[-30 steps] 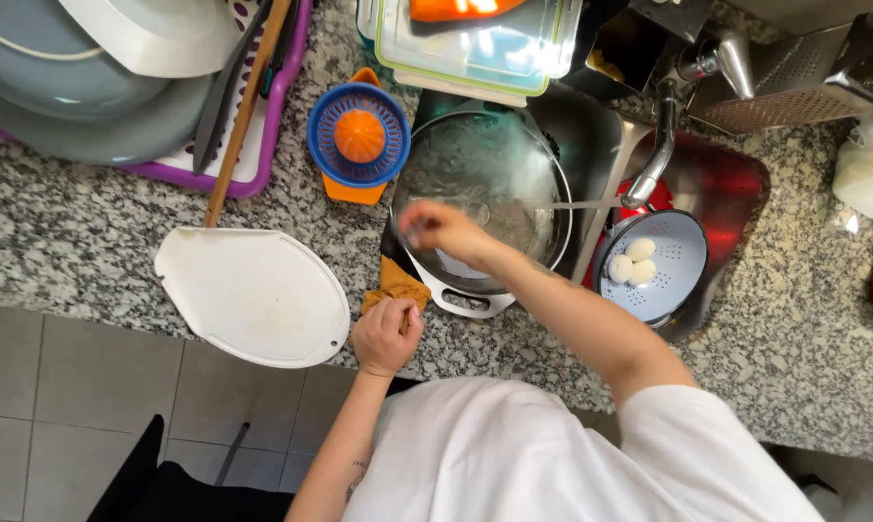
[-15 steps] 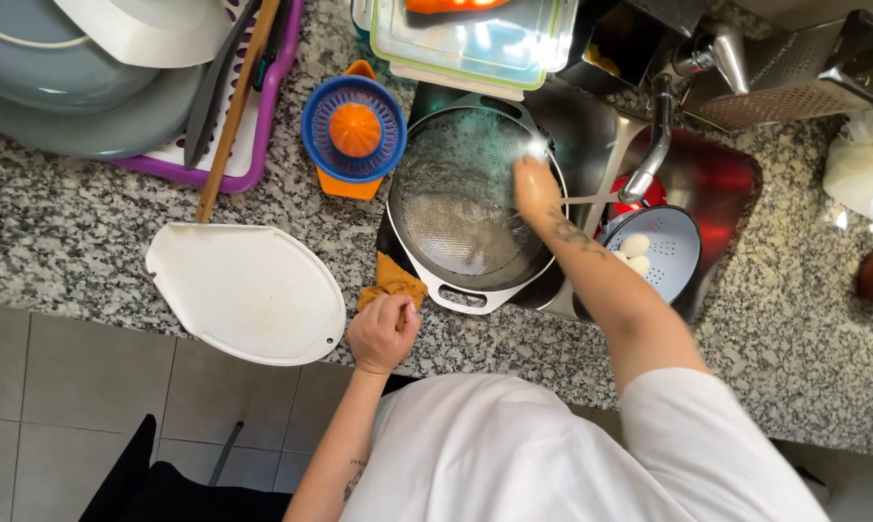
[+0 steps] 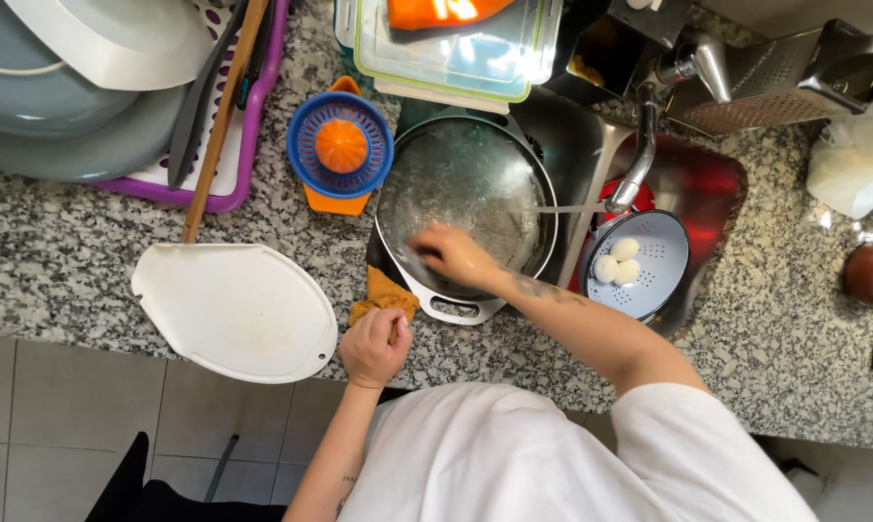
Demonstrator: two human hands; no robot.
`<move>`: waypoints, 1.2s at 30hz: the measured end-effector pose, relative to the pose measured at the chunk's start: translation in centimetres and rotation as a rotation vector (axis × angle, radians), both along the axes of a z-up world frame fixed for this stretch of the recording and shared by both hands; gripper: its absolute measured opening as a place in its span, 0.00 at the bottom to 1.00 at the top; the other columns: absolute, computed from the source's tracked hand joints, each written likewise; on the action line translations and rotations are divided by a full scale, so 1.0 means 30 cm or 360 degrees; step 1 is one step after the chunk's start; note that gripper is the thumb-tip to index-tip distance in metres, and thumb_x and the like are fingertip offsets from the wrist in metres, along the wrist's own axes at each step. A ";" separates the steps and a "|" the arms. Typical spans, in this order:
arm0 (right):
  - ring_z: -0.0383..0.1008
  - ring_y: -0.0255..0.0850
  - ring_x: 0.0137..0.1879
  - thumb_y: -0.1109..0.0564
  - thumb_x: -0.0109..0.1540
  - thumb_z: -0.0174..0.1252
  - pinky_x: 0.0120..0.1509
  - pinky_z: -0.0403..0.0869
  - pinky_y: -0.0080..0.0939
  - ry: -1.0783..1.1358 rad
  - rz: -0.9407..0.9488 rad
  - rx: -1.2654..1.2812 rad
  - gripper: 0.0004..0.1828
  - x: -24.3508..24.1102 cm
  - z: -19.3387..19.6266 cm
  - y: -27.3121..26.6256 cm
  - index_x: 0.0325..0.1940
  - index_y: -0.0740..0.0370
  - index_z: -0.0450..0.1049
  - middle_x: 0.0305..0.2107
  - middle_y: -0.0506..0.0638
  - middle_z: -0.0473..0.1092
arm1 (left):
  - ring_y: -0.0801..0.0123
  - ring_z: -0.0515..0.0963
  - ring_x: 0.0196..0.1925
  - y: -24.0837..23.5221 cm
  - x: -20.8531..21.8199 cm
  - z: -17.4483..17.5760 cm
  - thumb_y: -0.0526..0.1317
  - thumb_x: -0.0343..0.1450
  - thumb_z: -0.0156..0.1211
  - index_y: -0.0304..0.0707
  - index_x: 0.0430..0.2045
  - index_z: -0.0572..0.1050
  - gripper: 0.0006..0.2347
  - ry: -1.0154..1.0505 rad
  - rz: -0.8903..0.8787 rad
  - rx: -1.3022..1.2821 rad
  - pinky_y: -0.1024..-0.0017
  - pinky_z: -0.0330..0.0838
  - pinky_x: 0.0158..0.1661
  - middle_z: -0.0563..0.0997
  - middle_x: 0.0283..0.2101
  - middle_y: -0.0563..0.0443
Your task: The person removes a pan from the stove and carries it to the sink. They scrub the pan with a steel wool pad under running water, rinse it, and place it back on the stove. The person then cleans the sink drain and washes their hands.
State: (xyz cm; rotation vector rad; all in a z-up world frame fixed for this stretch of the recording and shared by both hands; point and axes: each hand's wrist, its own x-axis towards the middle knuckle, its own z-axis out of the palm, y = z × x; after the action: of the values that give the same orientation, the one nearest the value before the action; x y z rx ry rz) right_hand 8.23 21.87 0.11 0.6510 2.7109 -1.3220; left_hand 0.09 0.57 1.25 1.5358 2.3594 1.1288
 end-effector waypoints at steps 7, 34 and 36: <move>0.73 0.52 0.46 0.60 0.54 0.57 0.51 0.71 0.50 -0.0743 -0.0249 0.0295 0.11 0.348 -0.195 0.212 0.40 0.53 0.73 0.33 0.55 0.72 | 0.73 0.69 0.14 -0.009 0.003 -0.006 0.41 0.68 0.49 0.47 0.26 0.70 0.03 -0.0046 -0.0012 0.0006 0.80 0.68 0.19 0.63 0.15 0.60; 0.73 0.53 0.37 0.64 0.56 0.50 0.43 0.72 0.49 -0.0621 0.0046 0.0301 0.08 0.423 0.212 0.237 0.31 0.61 0.76 0.28 0.58 0.70 | 0.71 0.71 0.18 -0.024 0.015 0.009 0.41 0.68 0.51 0.48 0.28 0.69 0.02 -0.0026 -0.0034 -0.0007 0.79 0.69 0.22 0.63 0.17 0.60; 0.70 0.63 0.37 0.65 0.58 0.46 0.42 0.70 0.57 -0.0119 -0.0314 -0.0028 0.09 0.425 0.205 0.338 0.32 0.70 0.73 0.28 0.68 0.68 | 0.70 0.70 0.18 -0.030 0.015 0.052 0.42 0.68 0.51 0.48 0.29 0.69 0.02 -0.0104 -0.0026 -0.0071 0.79 0.69 0.22 0.62 0.17 0.60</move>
State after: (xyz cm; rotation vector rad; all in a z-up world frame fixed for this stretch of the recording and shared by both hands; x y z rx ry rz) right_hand 20.97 32.02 6.27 0.9675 2.6293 -1.3286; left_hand 0.55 -0.32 2.81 1.4784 2.3093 1.0978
